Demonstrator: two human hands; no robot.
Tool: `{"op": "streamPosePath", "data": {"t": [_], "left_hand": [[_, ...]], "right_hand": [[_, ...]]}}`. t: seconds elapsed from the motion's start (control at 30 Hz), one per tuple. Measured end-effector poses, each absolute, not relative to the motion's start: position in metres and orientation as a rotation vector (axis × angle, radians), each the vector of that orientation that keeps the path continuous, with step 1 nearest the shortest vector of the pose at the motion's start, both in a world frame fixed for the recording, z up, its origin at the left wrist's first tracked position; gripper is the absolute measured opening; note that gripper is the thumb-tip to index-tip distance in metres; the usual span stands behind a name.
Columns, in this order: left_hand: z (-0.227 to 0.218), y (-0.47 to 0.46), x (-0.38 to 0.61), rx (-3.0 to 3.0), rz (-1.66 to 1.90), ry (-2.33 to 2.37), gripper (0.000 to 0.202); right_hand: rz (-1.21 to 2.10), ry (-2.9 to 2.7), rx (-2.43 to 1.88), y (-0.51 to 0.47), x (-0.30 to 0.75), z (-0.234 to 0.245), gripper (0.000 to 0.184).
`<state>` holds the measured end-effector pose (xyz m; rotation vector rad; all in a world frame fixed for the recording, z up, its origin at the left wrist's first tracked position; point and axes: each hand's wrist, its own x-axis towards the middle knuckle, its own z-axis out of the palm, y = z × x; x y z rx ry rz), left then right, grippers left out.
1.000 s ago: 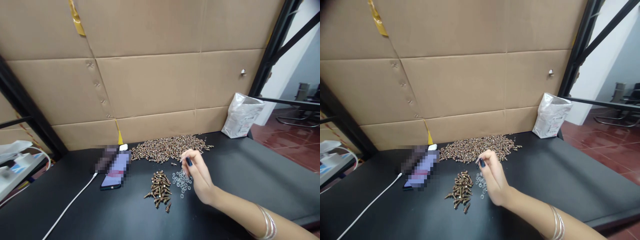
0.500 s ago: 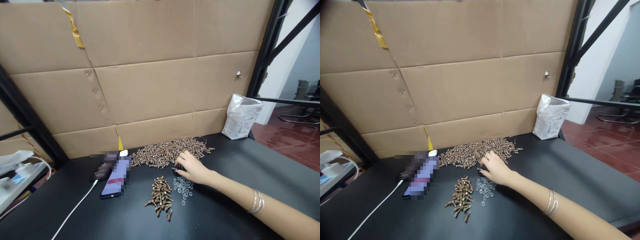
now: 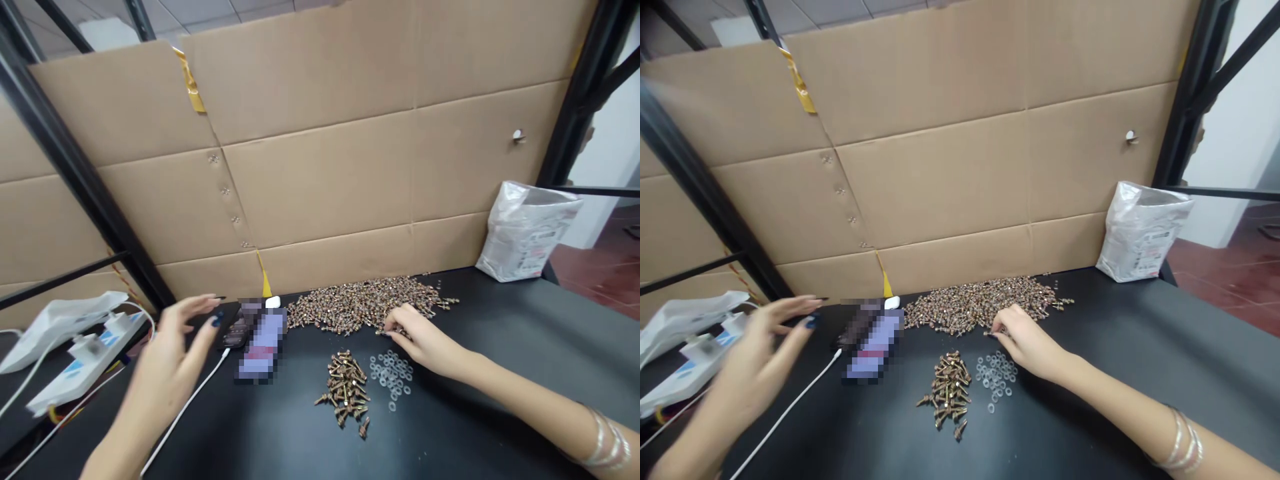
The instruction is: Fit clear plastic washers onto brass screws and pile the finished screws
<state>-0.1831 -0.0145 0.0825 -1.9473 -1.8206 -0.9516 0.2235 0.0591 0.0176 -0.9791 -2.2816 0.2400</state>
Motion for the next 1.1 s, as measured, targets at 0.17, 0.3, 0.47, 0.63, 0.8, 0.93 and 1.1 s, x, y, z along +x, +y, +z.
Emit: {"op": "streamPosePath", "data": {"t": [0.17,0.3,0.47,0.63,0.8,0.93,1.1], "left_hand": [[0.022,0.026,-0.223,-2.068,-0.415,-2.058,0.052],[-0.001,0.031,-0.233,-2.135,-0.302,-2.081,0.051],[0.001,0.034,-0.229,-2.142,-0.288,-2.105,0.047],[0.0,0.037,-0.232,-2.101,-0.391,-2.089,0.046],[0.005,0.033,-0.234,-2.055,-0.481,-2.01,0.045],[0.003,0.035,-0.232,-2.087,-0.451,-2.013,0.044],[-0.002,0.039,-0.235,-2.136,-0.388,-2.067,0.042]], "right_hand": [[0.338,-2.182,-1.017,0.055,0.232,0.018,0.009],[0.336,-2.158,-1.019,0.056,0.232,0.018,0.008],[0.344,-2.169,-0.99,0.056,0.23,0.016,0.008],[0.341,-2.164,-1.003,0.054,0.232,0.017,0.007],[0.353,-2.155,-0.995,0.052,0.23,0.019,0.007],[0.381,-2.165,-0.964,0.05,0.227,0.017,0.008],[0.384,-2.162,-0.968,0.051,0.227,0.014,0.006]]}}
